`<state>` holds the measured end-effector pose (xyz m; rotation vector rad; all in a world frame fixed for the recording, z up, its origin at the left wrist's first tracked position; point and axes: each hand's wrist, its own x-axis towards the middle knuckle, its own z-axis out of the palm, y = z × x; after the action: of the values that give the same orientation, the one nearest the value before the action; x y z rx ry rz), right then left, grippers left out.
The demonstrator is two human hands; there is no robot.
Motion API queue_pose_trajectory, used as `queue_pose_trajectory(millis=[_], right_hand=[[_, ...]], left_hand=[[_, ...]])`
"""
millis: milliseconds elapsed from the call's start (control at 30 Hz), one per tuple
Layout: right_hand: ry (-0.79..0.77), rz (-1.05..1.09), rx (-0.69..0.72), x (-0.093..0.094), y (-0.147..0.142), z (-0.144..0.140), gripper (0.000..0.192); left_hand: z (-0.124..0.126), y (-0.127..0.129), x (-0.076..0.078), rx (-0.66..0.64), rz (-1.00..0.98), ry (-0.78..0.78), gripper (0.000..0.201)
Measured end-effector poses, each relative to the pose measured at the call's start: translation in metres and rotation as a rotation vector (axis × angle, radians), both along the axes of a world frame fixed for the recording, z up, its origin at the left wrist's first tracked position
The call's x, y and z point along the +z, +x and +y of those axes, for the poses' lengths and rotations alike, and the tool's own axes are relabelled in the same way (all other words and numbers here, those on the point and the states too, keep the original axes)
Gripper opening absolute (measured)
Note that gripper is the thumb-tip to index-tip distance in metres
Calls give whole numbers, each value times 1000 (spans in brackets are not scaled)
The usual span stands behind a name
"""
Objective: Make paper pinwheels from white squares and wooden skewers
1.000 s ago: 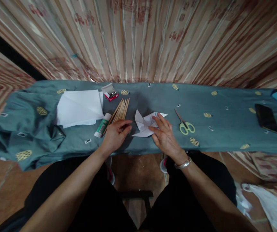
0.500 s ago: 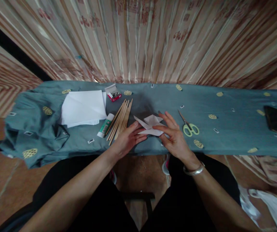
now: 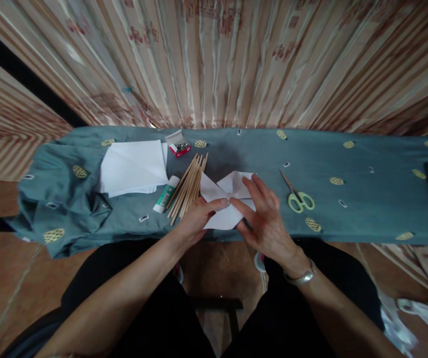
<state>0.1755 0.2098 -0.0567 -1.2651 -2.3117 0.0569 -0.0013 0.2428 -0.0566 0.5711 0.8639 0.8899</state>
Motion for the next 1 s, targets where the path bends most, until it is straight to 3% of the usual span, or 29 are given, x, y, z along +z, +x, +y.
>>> queue_pose_trajectory(millis=[333,700,1000], right_hand=[[-49,97,59,5,-1,-4,58],[-35,179,100,4,0,-5,61],[53,118,101,4,-3,-6,66]], left_hand=[[2,0,4,152,144,116,58],[2,-1,5,133,134,94,55],[2,0,6,156,143,108,53]])
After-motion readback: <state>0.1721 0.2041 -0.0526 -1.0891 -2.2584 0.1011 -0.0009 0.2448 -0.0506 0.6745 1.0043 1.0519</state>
